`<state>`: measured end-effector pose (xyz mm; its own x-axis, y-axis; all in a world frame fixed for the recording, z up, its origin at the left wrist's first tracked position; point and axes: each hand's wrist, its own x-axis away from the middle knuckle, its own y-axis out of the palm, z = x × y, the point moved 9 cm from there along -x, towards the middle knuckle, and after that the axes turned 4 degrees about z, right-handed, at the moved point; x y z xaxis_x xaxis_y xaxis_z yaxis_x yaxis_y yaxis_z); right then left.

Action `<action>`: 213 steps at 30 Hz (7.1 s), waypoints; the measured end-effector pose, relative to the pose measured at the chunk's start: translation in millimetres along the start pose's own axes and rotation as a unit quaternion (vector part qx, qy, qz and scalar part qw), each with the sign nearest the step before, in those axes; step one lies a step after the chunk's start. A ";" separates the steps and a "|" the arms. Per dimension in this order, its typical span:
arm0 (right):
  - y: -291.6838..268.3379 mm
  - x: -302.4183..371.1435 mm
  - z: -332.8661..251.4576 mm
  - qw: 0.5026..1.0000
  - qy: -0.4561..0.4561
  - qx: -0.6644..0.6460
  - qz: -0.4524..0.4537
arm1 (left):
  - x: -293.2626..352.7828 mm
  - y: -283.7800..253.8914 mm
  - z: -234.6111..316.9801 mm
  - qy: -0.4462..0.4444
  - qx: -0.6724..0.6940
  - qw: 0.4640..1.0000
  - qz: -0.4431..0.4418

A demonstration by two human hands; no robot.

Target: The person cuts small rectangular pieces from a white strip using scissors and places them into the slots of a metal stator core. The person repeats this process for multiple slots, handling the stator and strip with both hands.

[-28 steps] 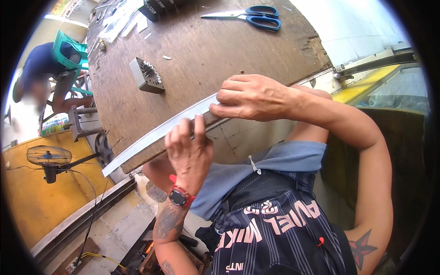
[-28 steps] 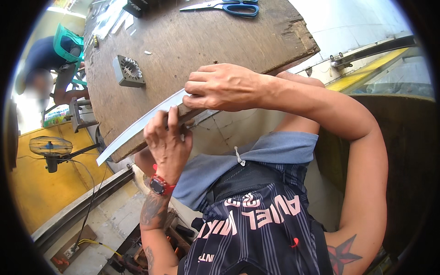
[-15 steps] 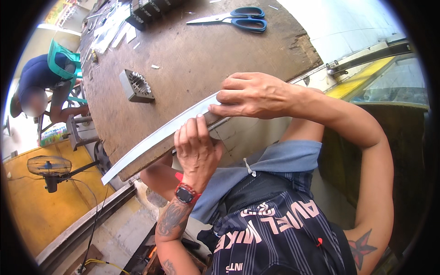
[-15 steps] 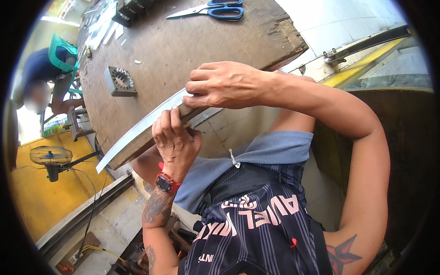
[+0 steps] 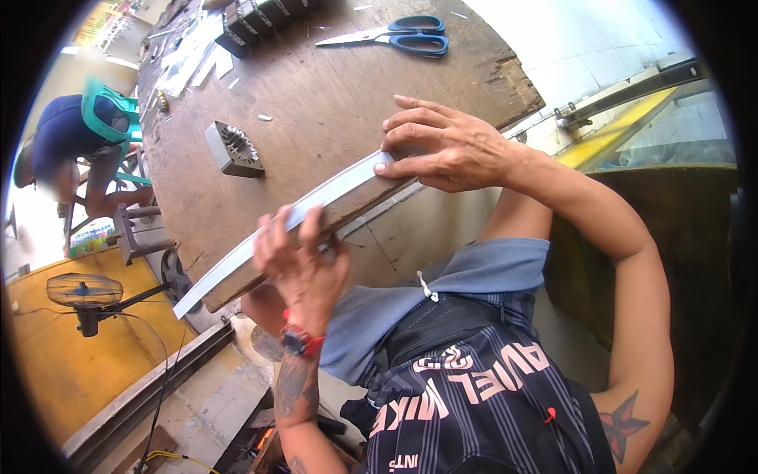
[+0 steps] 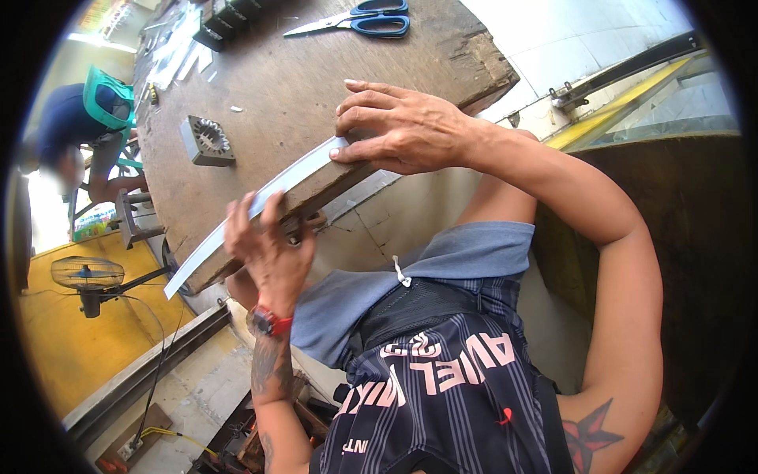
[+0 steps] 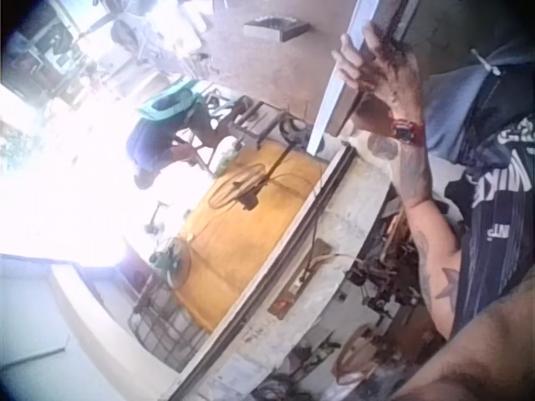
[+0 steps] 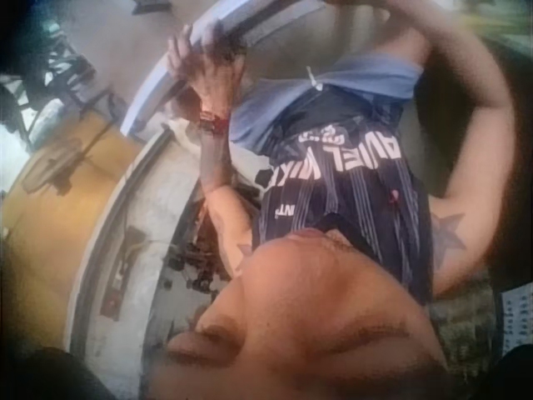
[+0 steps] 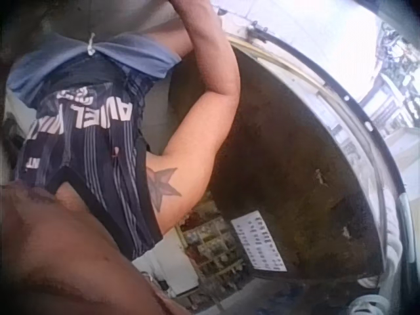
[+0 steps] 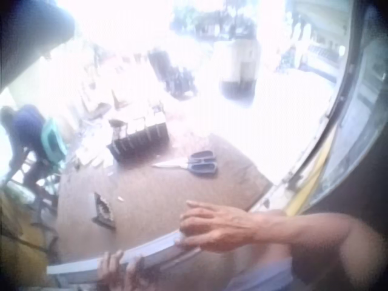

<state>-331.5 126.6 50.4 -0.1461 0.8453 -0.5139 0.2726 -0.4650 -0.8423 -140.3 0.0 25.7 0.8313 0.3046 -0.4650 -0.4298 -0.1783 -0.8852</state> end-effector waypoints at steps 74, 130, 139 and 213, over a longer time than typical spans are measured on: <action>-19.2 -62.9 -144.5 0.956 0.149 -0.176 -0.179 | -16.8 -194.9 -57.2 0.097 0.080 0.981 -0.150; 107.4 7.0 -159.3 0.502 0.374 -0.780 -0.005 | 108.7 -5.6 5.8 -0.322 0.647 0.691 -0.003; 60.1 -10.6 -114.3 0.765 0.403 -0.502 0.015 | 64.2 -23.3 11.0 -0.309 0.582 0.752 0.012; 137.0 13.3 -182.2 0.407 0.435 -0.798 -0.090 | 197.4 -65.4 8.1 -0.327 0.424 0.789 -0.302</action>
<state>-122.8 122.1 -42.2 -0.0974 0.9240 0.3697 0.7035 -0.1988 0.6823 49.1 79.3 -8.3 0.7339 0.5617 0.3819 -0.3370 0.7893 -0.5133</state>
